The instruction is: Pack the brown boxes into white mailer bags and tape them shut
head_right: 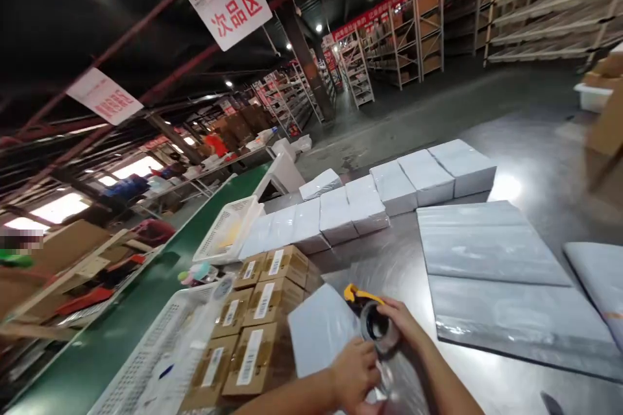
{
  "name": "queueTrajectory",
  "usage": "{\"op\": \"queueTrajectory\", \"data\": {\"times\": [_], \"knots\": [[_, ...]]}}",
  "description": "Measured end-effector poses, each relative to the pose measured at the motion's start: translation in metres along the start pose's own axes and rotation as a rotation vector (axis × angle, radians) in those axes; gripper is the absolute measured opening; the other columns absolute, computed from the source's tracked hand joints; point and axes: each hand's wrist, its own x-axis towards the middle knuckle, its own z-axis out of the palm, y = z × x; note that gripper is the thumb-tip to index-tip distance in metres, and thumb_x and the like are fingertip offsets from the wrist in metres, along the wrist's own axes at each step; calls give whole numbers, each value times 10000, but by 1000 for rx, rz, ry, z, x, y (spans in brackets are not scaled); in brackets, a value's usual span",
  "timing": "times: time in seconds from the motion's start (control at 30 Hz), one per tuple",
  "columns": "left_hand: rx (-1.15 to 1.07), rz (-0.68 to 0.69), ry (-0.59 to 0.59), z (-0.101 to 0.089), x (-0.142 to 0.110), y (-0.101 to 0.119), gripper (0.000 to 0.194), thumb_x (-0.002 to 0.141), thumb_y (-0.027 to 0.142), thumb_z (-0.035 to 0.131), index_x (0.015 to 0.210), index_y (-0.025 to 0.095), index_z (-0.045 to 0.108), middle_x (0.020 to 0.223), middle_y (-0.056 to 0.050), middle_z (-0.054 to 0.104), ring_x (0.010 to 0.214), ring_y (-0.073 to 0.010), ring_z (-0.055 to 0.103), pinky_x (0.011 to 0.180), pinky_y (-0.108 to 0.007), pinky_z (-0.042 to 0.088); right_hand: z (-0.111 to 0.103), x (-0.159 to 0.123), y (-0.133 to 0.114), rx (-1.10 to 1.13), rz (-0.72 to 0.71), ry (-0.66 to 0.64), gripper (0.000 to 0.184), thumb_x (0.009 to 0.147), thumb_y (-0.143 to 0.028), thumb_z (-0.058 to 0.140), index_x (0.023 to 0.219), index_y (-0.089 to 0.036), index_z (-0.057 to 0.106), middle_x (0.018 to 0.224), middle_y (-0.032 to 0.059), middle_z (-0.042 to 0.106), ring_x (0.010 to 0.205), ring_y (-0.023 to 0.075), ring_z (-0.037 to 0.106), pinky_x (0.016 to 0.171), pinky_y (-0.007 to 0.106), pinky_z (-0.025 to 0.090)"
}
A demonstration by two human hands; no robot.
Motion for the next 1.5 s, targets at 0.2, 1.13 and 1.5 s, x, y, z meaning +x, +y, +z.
{"op": "queueTrajectory", "data": {"times": [0.2, 1.13, 1.5], "knots": [[-132, -74, -75, -6, -2, 4, 389, 776, 527, 546, 769, 169, 698, 724, -99, 623, 729, -241, 546, 640, -392, 407, -36, -4, 3, 94, 56, 4, 444, 563, -311, 737, 980, -168, 786, 999, 69, 768, 1005, 288, 669, 1041, 474, 437], [-224, -1285, -125, -21, 52, -55, 462, 923, 344, 300, 962, 167, 726, 968, -192, 726, 939, -357, 663, 678, -382, 445, -43, -153, 90, 311, 92, 277, 472, 634, -292, 688, 1097, -229, 753, 1145, 11, 731, 1162, 295, 606, 1093, 457, 389], [-298, -1555, -71, -24, 61, -68, 488, 945, 306, 257, 1111, 111, 673, 1077, -250, 692, 1019, -396, 654, 759, -501, 493, 90, -185, 136, 360, 53, 704, 620, 731, -392, 618, 1335, -250, 603, 1387, 29, 598, 1324, 320, 489, 1167, 479, 328]]}}
